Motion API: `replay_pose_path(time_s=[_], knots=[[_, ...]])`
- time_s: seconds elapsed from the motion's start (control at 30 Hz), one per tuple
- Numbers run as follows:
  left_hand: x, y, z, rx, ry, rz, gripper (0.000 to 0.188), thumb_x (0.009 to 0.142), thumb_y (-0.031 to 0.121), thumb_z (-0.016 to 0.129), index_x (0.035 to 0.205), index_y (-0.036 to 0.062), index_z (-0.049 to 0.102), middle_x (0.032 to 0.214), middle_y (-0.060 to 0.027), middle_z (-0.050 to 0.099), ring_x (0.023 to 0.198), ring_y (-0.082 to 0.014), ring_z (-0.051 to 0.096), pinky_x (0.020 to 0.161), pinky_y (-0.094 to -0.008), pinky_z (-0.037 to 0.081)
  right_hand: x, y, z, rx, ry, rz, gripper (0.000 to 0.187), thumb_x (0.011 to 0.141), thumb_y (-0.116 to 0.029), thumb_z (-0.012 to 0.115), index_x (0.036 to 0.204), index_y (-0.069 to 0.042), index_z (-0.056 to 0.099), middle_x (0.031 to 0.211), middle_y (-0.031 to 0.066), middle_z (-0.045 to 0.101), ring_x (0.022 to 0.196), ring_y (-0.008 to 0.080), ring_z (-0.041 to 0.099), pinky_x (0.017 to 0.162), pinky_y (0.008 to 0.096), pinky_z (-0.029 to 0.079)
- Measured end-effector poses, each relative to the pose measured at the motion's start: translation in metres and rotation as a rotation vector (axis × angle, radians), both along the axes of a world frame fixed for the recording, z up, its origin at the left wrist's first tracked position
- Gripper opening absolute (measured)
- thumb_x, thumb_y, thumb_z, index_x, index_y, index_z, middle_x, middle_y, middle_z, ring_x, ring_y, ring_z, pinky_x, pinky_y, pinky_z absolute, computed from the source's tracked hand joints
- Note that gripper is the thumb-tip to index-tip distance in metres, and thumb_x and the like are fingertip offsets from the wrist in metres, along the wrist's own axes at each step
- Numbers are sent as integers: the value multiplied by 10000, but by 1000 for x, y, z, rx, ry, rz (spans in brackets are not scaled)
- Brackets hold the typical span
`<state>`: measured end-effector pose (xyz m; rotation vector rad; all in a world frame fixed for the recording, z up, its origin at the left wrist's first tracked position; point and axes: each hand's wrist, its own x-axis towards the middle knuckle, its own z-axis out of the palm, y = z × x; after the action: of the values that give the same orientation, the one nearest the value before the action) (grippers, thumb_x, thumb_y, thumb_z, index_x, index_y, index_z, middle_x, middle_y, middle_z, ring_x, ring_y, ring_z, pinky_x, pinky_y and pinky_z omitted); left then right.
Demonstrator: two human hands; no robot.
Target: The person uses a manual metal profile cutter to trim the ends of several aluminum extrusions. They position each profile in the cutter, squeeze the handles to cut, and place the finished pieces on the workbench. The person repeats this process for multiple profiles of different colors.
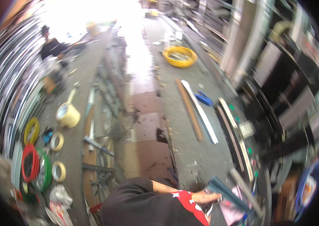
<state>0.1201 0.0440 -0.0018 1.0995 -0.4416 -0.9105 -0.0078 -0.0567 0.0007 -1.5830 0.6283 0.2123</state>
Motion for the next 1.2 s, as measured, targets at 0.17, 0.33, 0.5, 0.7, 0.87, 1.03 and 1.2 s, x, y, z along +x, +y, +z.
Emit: replay_pose_path(time_s=[0.17,0.33,0.5,0.7,0.87,1.03,1.2], knots=[[7,-7,-19,101,-49,-19,341,924,416,462,980,83,510,823,11,495,691,-111,454,581,-289,411,26,-7,8,-221,-7,146,601,733,-190,630,1286,-54,441,996,91,550,882,176,543,749,299,465],[11,-8,-30,250,24,-231,527,921,556,389,1070,75,544,914,-44,565,792,-143,495,667,-294,440,31,-7,19,-334,-36,201,608,727,-211,639,1285,-65,448,1011,104,549,909,199,536,770,327,454],[6,-13,-28,205,-73,-117,551,894,593,380,913,69,549,777,-45,544,649,-154,515,561,-296,439,31,-9,23,-414,-59,239,616,721,-232,647,1285,-76,454,1027,117,549,936,222,529,792,355,443],[13,-8,-23,203,-29,-180,559,887,609,366,796,80,527,718,-25,526,616,-141,513,539,-296,436,26,-10,27,-512,-82,292,625,714,-258,657,1284,-90,462,1045,132,548,968,249,520,817,389,429],[11,-3,-27,150,-72,-104,570,884,616,371,717,90,513,724,-23,529,651,-143,473,597,-304,422,24,-10,29,-606,-88,333,633,708,-279,665,1283,-102,469,1060,144,548,995,272,513,839,417,418],[17,-18,-60,171,147,-147,546,866,599,450,693,87,526,562,16,443,484,-104,407,473,-260,345,21,-7,29,-694,-116,370,641,702,-300,673,1282,-113,476,1076,157,547,1022,295,506,860,445,407],[47,-19,-74,36,561,-247,464,857,532,512,708,93,501,540,37,378,464,-91,340,447,-257,277,11,-5,28,-784,-170,414,648,696,-321,681,1282,-124,483,1091,170,547,1049,318,499,882,473,396]])
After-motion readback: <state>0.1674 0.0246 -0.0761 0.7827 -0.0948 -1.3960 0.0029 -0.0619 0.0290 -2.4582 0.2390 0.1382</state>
